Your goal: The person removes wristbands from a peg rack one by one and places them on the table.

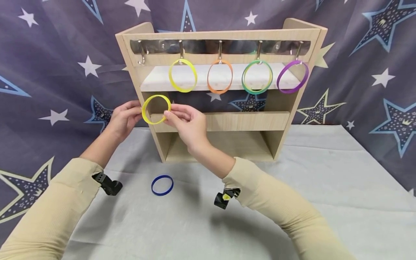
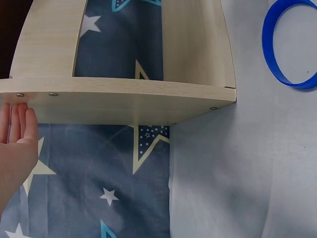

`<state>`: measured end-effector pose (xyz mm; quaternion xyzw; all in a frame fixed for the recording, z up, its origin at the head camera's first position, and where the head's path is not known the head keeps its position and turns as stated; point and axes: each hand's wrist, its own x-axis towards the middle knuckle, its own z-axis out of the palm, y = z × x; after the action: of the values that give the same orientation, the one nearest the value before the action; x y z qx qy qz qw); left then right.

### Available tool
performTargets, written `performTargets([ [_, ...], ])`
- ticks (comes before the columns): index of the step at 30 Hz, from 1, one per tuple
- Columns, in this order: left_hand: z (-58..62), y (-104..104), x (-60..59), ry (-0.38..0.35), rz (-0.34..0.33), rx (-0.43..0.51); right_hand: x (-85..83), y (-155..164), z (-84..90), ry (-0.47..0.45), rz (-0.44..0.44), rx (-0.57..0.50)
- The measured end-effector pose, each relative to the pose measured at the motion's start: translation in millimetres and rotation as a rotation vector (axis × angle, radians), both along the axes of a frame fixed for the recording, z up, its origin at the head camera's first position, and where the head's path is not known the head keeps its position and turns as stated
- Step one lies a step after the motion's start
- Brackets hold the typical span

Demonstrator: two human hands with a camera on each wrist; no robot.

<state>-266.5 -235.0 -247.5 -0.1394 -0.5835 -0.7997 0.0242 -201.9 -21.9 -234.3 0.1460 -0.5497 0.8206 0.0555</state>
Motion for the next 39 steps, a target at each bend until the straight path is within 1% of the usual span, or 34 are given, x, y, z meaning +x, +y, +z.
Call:
performTargets([
  [4,-1.9,0.5,-1.1,0.017,0.006,-0.010,0.1,2.8,-7.7,-0.019,-0.004,0.009],
  [8,-2.7,0.8,-2.3,0.027,0.007,-0.010,-0.8,5.8,-15.0,-0.062,-0.005,0.020],
  [11,-2.5,0.5,-2.2,0.024,0.004,-0.009,-1.7,7.8,-20.5,-0.091,0.009,0.025],
  [15,-1.8,0.0,-1.4,0.019,0.003,-0.017,-2.5,10.1,-27.9,-0.096,0.020,0.048],
  [24,-3.8,-1.0,-2.6,0.026,-0.020,0.013,-0.9,17.3,-46.9,-0.093,0.050,0.165],
  [33,-2.4,1.1,-4.1,0.036,-0.027,-0.002,-3.0,24.9,-65.3,-0.103,0.065,0.255],
  [39,-0.5,0.5,-3.3,0.028,-0.023,0.008,-3.5,29.2,-75.8,-0.109,0.064,0.375],
])
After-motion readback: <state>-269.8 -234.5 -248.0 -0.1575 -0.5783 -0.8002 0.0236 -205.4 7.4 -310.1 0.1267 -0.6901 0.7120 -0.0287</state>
